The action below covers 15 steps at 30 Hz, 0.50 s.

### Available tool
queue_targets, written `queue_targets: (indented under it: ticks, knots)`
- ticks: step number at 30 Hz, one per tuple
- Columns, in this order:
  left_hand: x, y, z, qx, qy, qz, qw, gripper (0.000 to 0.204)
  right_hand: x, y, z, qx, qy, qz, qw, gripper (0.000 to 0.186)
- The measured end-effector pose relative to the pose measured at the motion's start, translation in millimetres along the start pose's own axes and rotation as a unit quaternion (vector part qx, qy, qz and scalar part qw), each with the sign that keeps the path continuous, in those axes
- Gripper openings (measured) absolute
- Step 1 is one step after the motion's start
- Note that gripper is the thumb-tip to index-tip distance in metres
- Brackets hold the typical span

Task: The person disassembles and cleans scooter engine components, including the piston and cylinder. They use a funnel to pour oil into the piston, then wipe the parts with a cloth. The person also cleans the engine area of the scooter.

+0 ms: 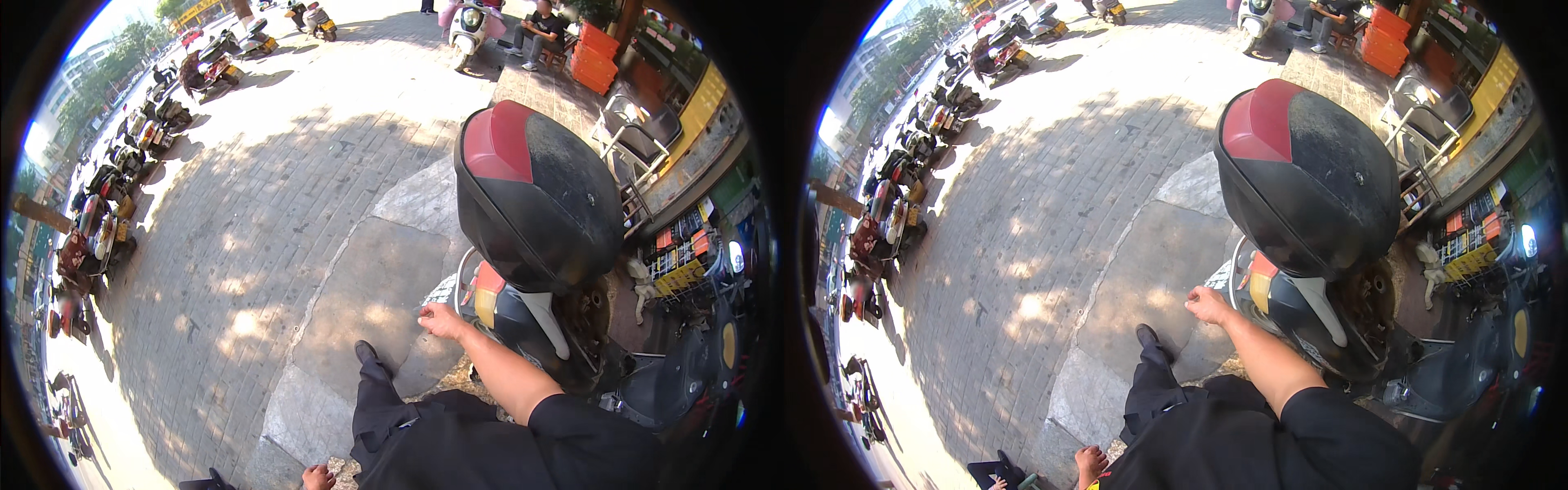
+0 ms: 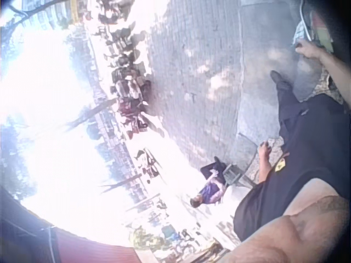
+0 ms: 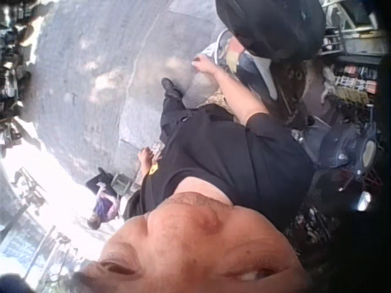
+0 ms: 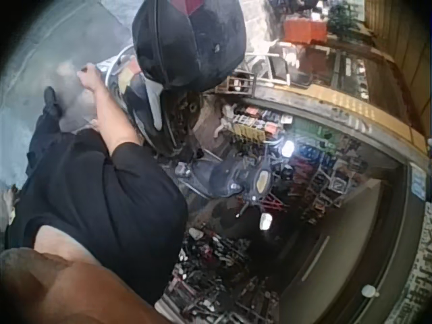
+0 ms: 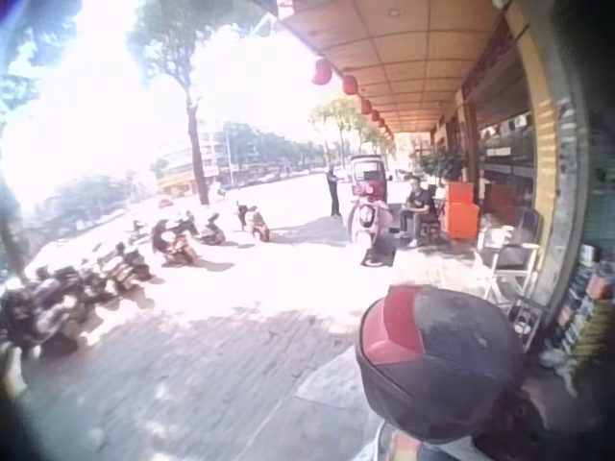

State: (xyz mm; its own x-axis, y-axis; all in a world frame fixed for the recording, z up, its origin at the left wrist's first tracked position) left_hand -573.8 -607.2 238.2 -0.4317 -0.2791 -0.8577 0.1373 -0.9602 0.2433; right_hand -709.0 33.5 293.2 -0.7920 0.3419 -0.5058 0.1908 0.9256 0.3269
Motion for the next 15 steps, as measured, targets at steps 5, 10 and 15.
queue_targets:
  ticks: [5, 10, 15]
  knots:
    - [105.7, -96.6, 237.9, 0.138, -0.129, 0.010, 0.982, 0.023, 71.4, 19.2, 29.6, 0.032, -0.117, 0.071, 0.990, 0.041]
    - [91.1, -297.8, 507.5, 0.210, -0.326, -0.046, 0.921, 0.044, 102.8, 42.0, 28.4, 0.089, -0.221, 0.157, 0.959, 0.037]
    - [11.2, -548.5, 665.0, 0.305, -0.506, -0.198, 0.782, 0.043, 192.2, 62.6, -20.0, 0.181, -0.243, 0.191, 0.934, 0.034]
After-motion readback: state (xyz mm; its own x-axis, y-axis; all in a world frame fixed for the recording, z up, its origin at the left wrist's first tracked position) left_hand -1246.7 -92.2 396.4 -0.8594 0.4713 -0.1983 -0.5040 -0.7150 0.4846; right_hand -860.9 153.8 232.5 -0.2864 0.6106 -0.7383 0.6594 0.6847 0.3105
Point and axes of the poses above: each hand's wrist, its own x-axis towards the middle knuckle, its own y-axis out of the back of the hand, z = x × y, the point moved 10 cm from there along x, towards the middle knuckle, and after that the axes turned 2 degrees about z, right-handed, at the moved point
